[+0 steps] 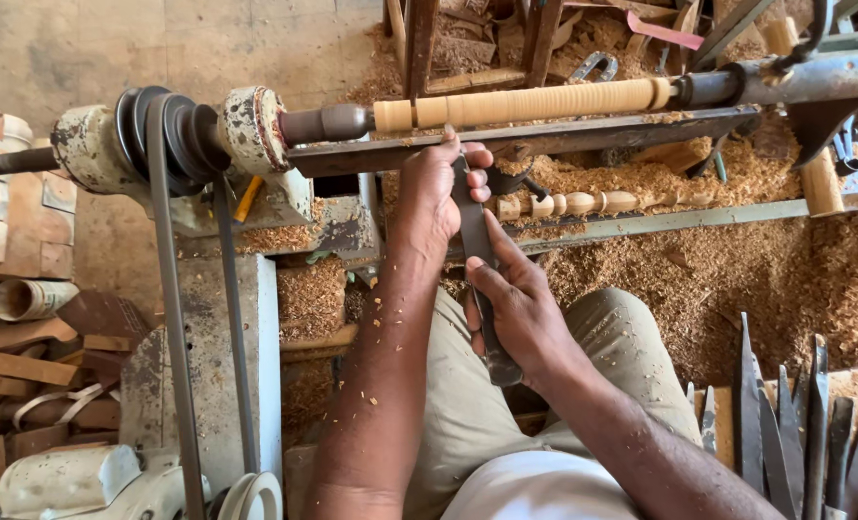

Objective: The person shapes a spinning piece of wood on a lathe using various hand chisels, applying the tools to different sections of the wood to create decorative contours.

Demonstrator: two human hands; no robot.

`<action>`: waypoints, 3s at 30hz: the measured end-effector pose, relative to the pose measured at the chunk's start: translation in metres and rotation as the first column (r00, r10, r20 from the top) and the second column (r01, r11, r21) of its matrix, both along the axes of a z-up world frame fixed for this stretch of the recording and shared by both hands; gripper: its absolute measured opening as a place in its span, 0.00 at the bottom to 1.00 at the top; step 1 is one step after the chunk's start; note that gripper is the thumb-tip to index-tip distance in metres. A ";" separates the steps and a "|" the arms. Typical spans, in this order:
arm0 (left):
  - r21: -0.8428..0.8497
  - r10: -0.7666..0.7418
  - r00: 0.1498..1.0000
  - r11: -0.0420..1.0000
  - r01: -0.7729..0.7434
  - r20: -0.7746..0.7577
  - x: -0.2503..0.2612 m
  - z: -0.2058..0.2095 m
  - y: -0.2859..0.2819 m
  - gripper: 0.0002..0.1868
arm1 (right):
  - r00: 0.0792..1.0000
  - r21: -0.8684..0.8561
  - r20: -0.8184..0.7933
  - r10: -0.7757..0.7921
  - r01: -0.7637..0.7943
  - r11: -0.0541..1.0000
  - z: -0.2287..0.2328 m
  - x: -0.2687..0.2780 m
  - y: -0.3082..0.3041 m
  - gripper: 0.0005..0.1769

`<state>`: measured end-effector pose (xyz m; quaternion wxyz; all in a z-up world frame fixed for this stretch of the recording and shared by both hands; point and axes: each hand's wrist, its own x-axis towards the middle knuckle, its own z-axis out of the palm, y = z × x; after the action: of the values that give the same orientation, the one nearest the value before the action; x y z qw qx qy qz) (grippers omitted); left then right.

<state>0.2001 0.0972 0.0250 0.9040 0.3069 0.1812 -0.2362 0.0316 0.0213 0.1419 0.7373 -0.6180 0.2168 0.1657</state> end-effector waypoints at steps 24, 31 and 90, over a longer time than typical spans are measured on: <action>0.050 0.084 0.994 0.996 -0.080 -0.068 0.000 0.013 -0.012 0.12 | 1.000 -0.073 -0.018 0.003 -0.004 0.997 0.007 0.006 0.000 0.38; 0.066 0.157 0.986 0.986 -0.153 -0.055 -0.010 0.021 -0.018 0.14 | 0.995 -0.088 -0.038 0.094 -0.097 0.991 0.015 0.011 -0.021 0.37; 0.014 0.003 0.994 1.000 -0.001 -0.106 0.007 0.008 0.001 0.11 | 0.998 0.002 0.031 -0.058 0.058 0.998 0.005 0.008 0.016 0.39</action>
<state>0.2069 0.0981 0.0333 0.8912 0.3003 0.2307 -0.2498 0.0398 0.0376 0.1468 0.7455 -0.6135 0.2232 0.1346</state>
